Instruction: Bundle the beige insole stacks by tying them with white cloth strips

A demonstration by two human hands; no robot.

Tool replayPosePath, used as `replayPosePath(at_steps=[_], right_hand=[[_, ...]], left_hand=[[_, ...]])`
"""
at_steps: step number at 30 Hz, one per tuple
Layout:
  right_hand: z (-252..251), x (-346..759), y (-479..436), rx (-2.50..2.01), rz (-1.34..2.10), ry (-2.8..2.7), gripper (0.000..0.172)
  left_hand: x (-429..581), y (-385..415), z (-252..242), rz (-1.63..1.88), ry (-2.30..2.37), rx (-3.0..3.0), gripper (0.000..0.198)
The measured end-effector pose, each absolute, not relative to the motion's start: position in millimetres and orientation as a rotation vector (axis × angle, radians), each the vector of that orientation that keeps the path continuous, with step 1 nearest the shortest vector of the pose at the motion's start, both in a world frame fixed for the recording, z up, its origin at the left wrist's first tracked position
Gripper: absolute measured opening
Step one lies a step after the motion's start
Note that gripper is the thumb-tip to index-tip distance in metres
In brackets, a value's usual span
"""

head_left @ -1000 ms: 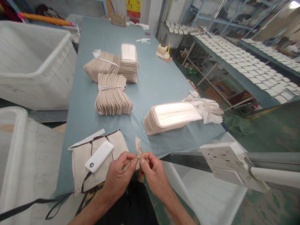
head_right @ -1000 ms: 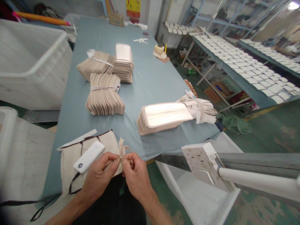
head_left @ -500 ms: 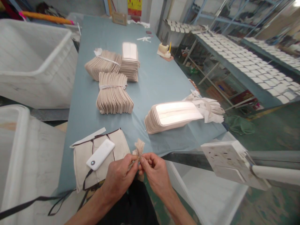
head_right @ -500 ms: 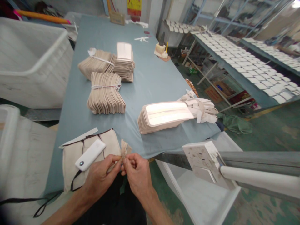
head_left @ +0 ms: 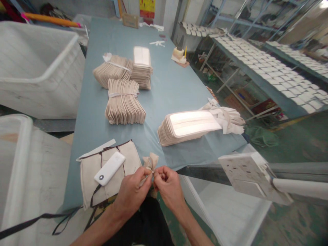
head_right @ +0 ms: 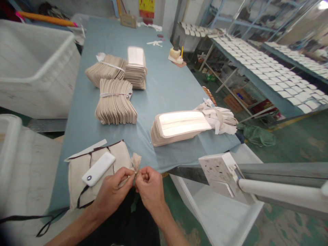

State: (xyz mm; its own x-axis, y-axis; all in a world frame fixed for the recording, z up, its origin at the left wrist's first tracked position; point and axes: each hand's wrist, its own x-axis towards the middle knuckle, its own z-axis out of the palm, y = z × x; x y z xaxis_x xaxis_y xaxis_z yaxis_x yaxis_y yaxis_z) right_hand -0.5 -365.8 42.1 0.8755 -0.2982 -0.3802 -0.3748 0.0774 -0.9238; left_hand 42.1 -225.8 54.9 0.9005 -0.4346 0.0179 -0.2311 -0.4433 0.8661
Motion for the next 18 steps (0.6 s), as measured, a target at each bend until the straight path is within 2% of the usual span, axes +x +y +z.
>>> replayPosePath(at_steps=[5, 8, 13, 18], right_hand=[[36.5, 3.6, -366.2, -1.247, 0.171, 0.572, 0.034], [39.7, 2.3, -368.6, -1.158, 0.202, 0.57, 0.038], [53.0, -4.5, -375.2, -1.281, 0.095, 0.542, 0.041], [57.3, -7.1, -374.7, -1.348, 0.011, 0.579, 0.032]], left_hand=[[42.9, -233.5, 58.1, -0.695, -0.097, 1.584, 0.03], [43.3, -236.4, 59.3, -0.817, 0.01, 1.395, 0.039], [42.8, -240.8, 64.4, -0.711, -0.009, 1.529, 0.038], [40.2, -240.6, 66.5, -0.55, -0.116, 1.797, 0.036]])
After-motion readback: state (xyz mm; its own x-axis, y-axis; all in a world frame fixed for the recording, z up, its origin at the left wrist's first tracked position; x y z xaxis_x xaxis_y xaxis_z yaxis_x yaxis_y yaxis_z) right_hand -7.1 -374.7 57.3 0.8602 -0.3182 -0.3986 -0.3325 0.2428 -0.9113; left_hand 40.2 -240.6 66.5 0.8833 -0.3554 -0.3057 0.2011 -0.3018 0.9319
